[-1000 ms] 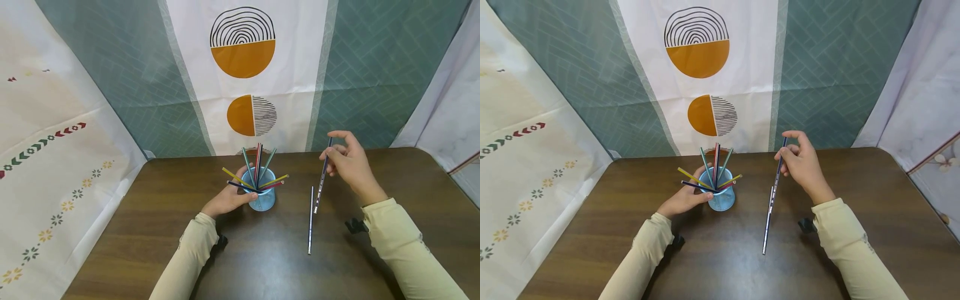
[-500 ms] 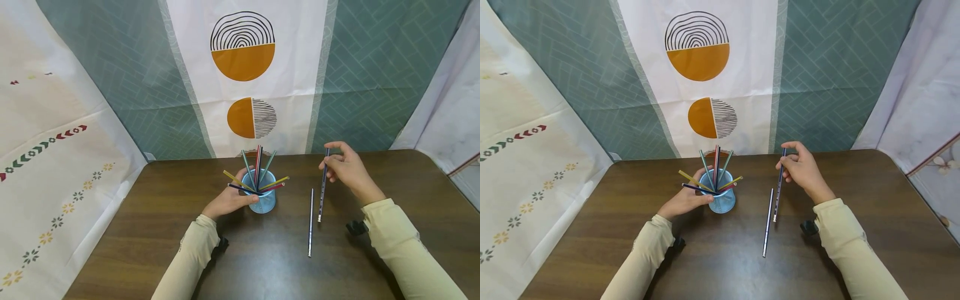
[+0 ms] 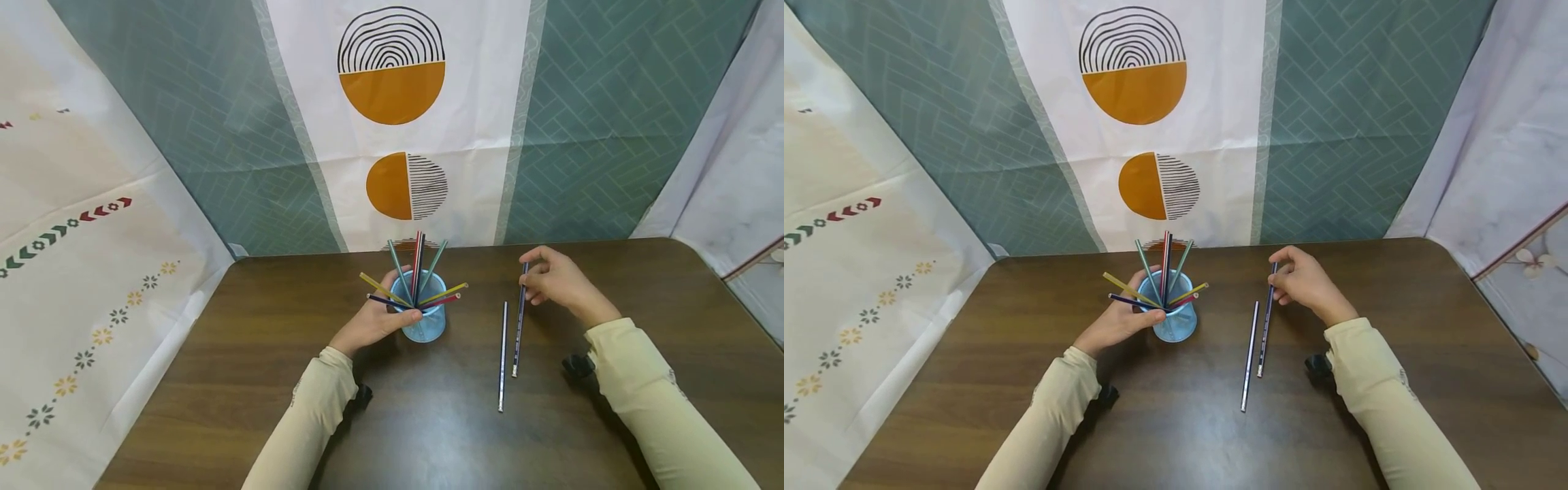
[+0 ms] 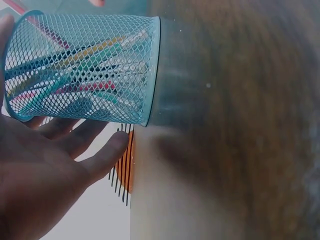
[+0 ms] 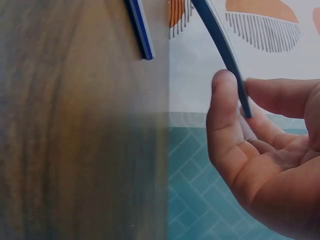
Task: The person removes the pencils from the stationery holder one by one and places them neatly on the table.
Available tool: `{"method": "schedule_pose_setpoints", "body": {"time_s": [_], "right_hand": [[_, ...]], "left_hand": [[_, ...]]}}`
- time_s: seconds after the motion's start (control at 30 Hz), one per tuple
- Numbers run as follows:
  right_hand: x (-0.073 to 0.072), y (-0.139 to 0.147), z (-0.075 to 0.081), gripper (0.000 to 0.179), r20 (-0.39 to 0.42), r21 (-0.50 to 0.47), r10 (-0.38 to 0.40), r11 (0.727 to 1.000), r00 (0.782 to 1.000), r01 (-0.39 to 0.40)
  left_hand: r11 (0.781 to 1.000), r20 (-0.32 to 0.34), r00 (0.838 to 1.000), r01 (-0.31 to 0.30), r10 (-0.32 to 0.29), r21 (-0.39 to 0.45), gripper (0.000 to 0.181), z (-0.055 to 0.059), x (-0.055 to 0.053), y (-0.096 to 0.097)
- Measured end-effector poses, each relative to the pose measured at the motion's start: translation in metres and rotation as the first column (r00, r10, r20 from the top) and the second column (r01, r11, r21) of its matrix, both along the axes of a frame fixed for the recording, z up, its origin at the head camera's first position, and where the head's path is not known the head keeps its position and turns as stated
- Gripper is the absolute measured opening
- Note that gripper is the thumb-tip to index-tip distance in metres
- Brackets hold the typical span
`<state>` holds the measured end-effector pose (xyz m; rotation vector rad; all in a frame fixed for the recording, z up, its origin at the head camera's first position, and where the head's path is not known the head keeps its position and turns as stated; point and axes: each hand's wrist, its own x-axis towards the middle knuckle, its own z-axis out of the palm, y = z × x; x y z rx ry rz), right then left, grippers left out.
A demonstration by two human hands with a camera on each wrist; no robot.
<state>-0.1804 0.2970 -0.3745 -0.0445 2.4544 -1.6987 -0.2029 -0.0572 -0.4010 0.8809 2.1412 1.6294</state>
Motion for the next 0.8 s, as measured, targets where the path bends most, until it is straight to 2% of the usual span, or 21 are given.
{"method": "schedule_pose_setpoints", "body": {"time_s": [0.13,0.27,0.53,0.67,0.8], "right_hand": [[-0.002,0.0,-0.008,0.043,0.065,0.004,0.019,1.0,0.998,-0.02],[-0.002,-0.001,-0.015,0.045,0.122,0.017,0.032,0.999,0.992,-0.035],[-0.001,-0.003,-0.02,0.045,0.175,0.011,0.052,0.998,0.983,-0.054],[-0.001,-0.007,-0.022,0.043,0.209,0.004,0.068,0.998,0.976,-0.07],[-0.001,-0.01,-0.022,0.04,0.238,0.036,0.065,0.996,0.969,-0.075]], "left_hand": [[1.0,-0.008,1.0,-0.007,0.007,-0.009,0.081,-0.004,-0.002,-0.001],[1.0,0.002,1.0,0.004,-0.004,-0.012,0.08,-0.003,-0.001,-0.001],[0.999,0.036,0.998,0.043,-0.043,-0.013,0.08,0.023,0.011,0.002],[0.998,0.041,0.998,0.043,-0.042,-0.034,0.079,0.026,0.012,0.001],[0.999,0.046,0.998,0.047,-0.046,-0.025,0.077,0.027,0.012,0.001]]}}
